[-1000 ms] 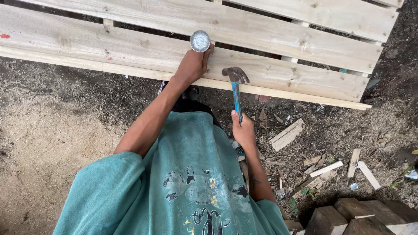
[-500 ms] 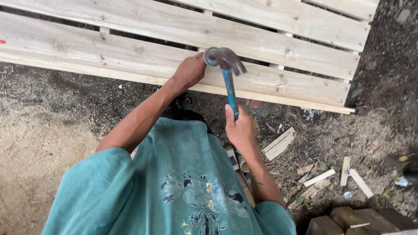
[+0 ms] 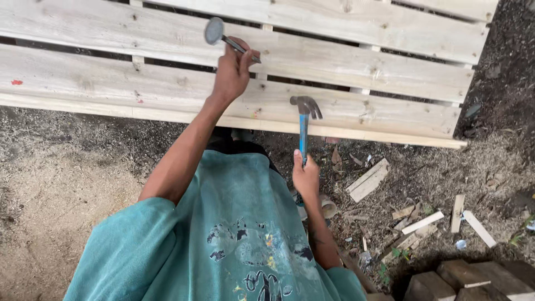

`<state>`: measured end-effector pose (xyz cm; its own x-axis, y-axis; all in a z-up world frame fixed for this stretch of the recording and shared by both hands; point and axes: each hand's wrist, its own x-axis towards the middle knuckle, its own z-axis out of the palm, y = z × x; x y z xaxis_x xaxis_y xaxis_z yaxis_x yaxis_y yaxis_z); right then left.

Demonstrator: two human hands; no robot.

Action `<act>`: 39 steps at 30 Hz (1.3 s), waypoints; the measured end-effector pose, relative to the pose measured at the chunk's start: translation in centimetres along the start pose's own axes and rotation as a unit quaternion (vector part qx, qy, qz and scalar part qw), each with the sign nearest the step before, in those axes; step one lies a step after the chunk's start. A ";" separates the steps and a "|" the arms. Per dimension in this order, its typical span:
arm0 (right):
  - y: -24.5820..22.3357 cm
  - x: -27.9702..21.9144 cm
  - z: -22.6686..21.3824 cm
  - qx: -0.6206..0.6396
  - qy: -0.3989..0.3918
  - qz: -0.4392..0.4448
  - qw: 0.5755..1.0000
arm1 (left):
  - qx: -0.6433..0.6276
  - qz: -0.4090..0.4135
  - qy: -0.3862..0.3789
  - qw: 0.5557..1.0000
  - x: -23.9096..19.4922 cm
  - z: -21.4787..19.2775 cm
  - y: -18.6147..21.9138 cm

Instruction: The person uses a hammer to drive nails into a wooden pallet. They hold a metal cup over the nail head to protect it while striking with the hammer. The person moves along the pallet to secure multiple nails.

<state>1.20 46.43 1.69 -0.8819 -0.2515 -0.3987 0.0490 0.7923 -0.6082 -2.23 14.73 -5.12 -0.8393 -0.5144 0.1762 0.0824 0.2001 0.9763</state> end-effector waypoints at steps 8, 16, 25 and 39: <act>0.7 0.1 1.5 0.005 -0.031 0.011 0.999 | 0.103 0.007 -0.087 0.991 2.8 1.1 -1.5; 1.7 -0.1 2.4 0.026 -0.028 0.025 0.999 | 0.037 -0.009 -0.092 0.995 1.8 -0.4 0.7; 0.2 0.3 1.8 0.024 -0.038 0.028 0.999 | 0.066 0.061 -0.124 0.988 1.2 0.1 1.8; 1.7 0.5 3.0 0.084 -0.042 0.040 0.995 | 0.061 -0.043 -0.129 0.989 4.1 1.5 -2.1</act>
<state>2.24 45.99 -1.55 -0.8303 -0.2418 -0.5021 0.2014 0.7099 -0.6749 -6.61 13.47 -6.67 -0.9510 -0.3067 0.0399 -0.0478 0.2730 0.9608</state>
